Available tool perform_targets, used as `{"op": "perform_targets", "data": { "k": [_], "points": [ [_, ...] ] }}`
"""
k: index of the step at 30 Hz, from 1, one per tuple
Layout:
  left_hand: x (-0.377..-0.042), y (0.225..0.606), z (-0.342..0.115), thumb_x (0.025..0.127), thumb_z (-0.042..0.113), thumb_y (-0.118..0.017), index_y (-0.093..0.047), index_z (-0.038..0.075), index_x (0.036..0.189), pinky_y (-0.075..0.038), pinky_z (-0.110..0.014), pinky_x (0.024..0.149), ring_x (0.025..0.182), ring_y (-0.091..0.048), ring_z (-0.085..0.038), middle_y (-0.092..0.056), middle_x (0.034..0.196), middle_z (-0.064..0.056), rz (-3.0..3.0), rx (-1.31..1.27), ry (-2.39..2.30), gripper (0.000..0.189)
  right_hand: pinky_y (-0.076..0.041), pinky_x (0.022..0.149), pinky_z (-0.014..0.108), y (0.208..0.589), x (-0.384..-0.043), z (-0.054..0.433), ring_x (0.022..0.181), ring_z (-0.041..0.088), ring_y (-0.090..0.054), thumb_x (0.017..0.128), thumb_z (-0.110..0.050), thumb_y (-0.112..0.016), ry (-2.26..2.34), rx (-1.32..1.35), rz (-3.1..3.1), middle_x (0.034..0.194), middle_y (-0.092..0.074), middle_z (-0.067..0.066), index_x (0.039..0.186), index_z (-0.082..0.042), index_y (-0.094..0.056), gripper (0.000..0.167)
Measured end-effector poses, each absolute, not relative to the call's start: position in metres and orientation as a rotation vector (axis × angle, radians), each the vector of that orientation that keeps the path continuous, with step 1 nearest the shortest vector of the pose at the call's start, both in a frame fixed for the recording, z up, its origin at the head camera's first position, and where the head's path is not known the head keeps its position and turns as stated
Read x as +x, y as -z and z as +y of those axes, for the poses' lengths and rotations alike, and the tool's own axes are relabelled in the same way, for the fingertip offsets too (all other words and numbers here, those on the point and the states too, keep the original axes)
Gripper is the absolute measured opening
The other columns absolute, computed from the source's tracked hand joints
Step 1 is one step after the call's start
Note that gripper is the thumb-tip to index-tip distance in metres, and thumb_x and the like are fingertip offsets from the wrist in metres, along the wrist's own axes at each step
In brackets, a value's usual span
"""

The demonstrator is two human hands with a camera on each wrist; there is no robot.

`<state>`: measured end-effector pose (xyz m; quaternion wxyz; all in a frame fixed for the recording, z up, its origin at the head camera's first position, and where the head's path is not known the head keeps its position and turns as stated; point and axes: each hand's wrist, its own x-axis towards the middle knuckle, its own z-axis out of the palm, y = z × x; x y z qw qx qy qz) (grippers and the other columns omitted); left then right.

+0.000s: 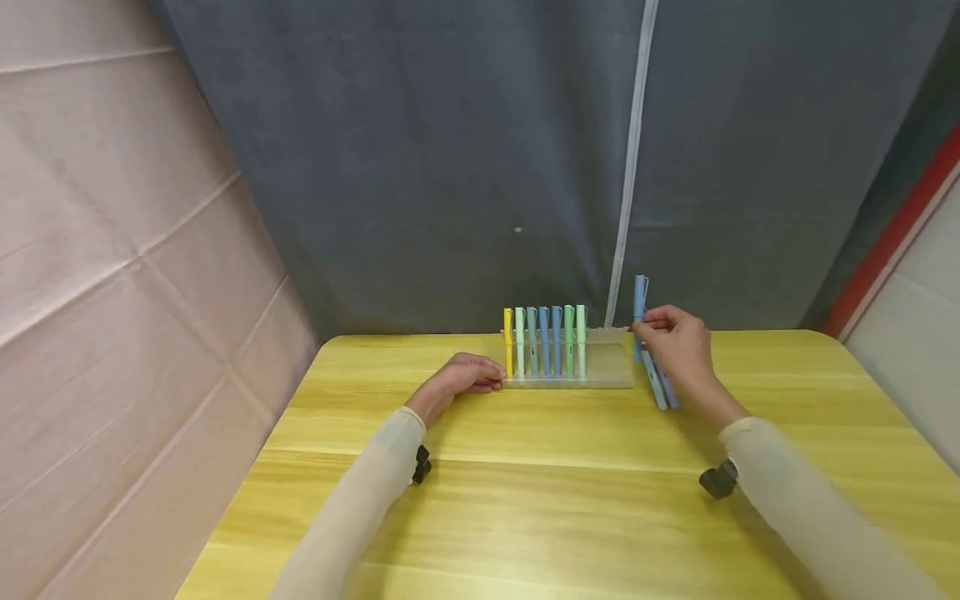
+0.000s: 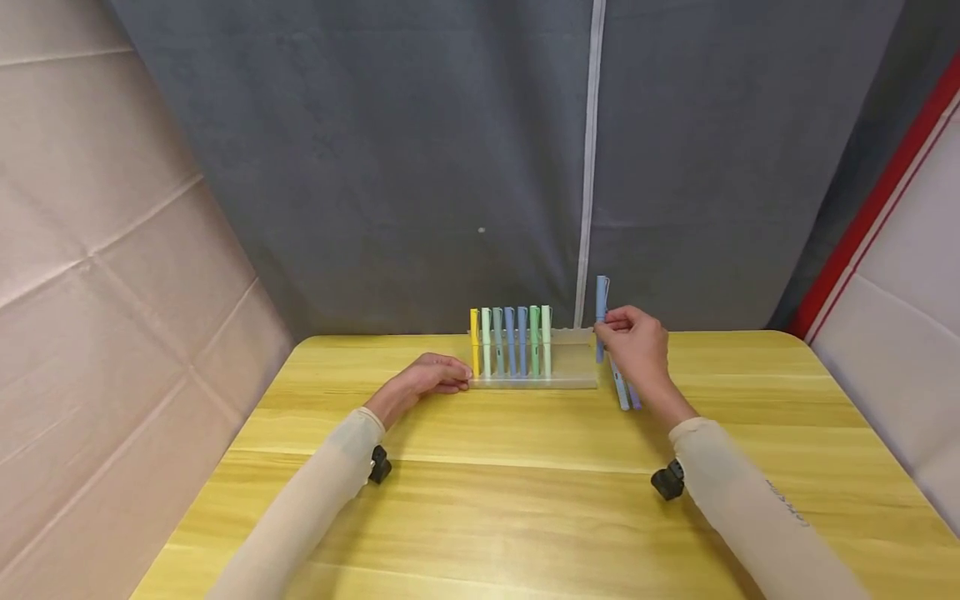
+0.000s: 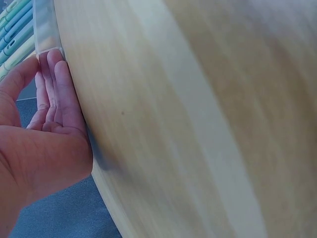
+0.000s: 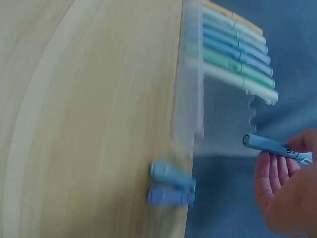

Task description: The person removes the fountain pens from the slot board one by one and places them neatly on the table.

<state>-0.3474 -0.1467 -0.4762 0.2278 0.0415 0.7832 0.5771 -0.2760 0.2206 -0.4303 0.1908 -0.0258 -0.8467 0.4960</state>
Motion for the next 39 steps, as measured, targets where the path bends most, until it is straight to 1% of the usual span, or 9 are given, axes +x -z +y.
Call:
{"op": "perform_targets", "data": {
  "k": [2, 5, 10, 12, 14, 17, 21, 28, 39],
  "points": [
    [-0.347, 0.476, -0.147, 0.100, 0.015, -0.073, -0.078, 0.001, 0.111, -0.063, -0.022, 0.079, 0.080, -0.075, -0.007, -0.079, 0.086, 0.003, 2.151, 0.118, -1.596, 0.019, -0.057, 0.064, 0.014, 0.431, -0.273, 0.233, 0.069, -0.004, -0.064, 0.102, -0.028, -0.067, -1.351, -0.091, -2.412, 0.102, -0.073, 0.015, 0.115, 0.002, -0.071, 0.032],
    [-0.348, 0.474, -0.148, 0.100, 0.015, -0.073, -0.078, 0.001, 0.112, -0.063, -0.023, 0.080, 0.080, -0.076, -0.008, -0.079, 0.088, 0.002, 2.152, 0.112, -1.592, 0.020, -0.054, 0.060, 0.016, 0.434, -0.270, 0.250, 0.067, -0.001, -0.064, 0.102, -0.029, -0.067, -1.227, -0.129, -2.499, 0.104, -0.075, 0.020, 0.115, 0.001, -0.073, 0.034],
    [-0.350, 0.474, -0.151, 0.101, 0.016, -0.072, -0.079, 0.002, 0.112, -0.063, -0.023, 0.081, 0.081, -0.076, -0.008, -0.080, 0.089, 0.001, 2.164, 0.110, -1.568, 0.019, -0.053, 0.060, 0.021, 0.444, -0.265, 0.271, 0.071, 0.005, -0.067, 0.103, -0.029, -0.067, -1.166, -0.160, -2.633, 0.108, -0.078, 0.024, 0.118, 0.006, -0.074, 0.038],
    [-0.350, 0.475, -0.151, 0.101, 0.016, -0.071, -0.079, 0.002, 0.111, -0.063, -0.023, 0.080, 0.081, -0.076, -0.008, -0.080, 0.089, 0.001, 2.164, 0.114, -1.567, 0.019, -0.052, 0.060, 0.022, 0.448, -0.264, 0.278, 0.073, 0.007, -0.067, 0.103, -0.028, -0.066, -1.149, -0.162, -2.684, 0.105, -0.079, 0.022, 0.118, 0.006, -0.074, 0.039],
    [-0.351, 0.475, -0.152, 0.101, 0.017, -0.071, -0.079, 0.003, 0.111, -0.063, -0.023, 0.080, 0.081, -0.076, -0.008, -0.080, 0.089, 0.001, 2.166, 0.117, -1.567, 0.019, -0.051, 0.060, 0.024, 0.453, -0.263, 0.283, 0.073, 0.009, -0.066, 0.102, -0.027, -0.066, -1.130, -0.162, -2.729, 0.099, -0.080, 0.019, 0.117, 0.006, -0.075, 0.038],
    [-0.352, 0.475, -0.151, 0.101, 0.016, -0.072, -0.079, 0.002, 0.111, -0.063, -0.023, 0.080, 0.081, -0.076, -0.008, -0.080, 0.089, 0.001, 2.162, 0.111, -1.570, 0.019, -0.048, 0.059, 0.026, 0.458, -0.262, 0.287, 0.071, 0.011, -0.064, 0.100, -0.027, -0.067, -1.089, -0.170, -2.785, 0.089, -0.081, 0.012, 0.113, 0.006, -0.077, 0.037],
    [-0.352, 0.474, -0.151, 0.101, 0.016, -0.072, -0.079, 0.002, 0.112, -0.063, -0.023, 0.081, 0.082, -0.076, -0.008, -0.080, 0.090, 0.001, 2.156, 0.112, -1.566, 0.019, -0.049, 0.058, 0.027, 0.464, -0.258, 0.287, 0.068, 0.013, -0.063, 0.099, -0.026, -0.068, -1.087, -0.183, -2.850, 0.082, -0.079, 0.007, 0.110, 0.007, -0.077, 0.036],
    [-0.351, 0.474, -0.151, 0.101, 0.018, -0.072, -0.079, 0.003, 0.111, -0.063, -0.024, 0.082, 0.082, -0.076, -0.008, -0.080, 0.092, 0.000, 2.158, 0.114, -1.563, 0.019, -0.046, 0.056, 0.029, 0.467, -0.255, 0.282, 0.066, 0.015, -0.062, 0.098, -0.026, -0.071, -1.076, -0.181, -2.877, 0.080, -0.077, 0.009, 0.104, 0.007, -0.077, 0.034],
    [-0.350, 0.478, -0.149, 0.101, 0.018, -0.072, -0.079, 0.003, 0.109, -0.063, -0.023, 0.081, 0.081, -0.076, -0.008, -0.080, 0.089, 0.001, 2.147, 0.130, -1.576, 0.018, -0.046, 0.055, 0.029, 0.471, -0.256, 0.283, 0.064, 0.015, -0.061, 0.098, -0.028, -0.070, -1.028, -0.164, -2.884, 0.075, -0.075, 0.005, 0.101, 0.005, -0.078, 0.034]
  ]
}}
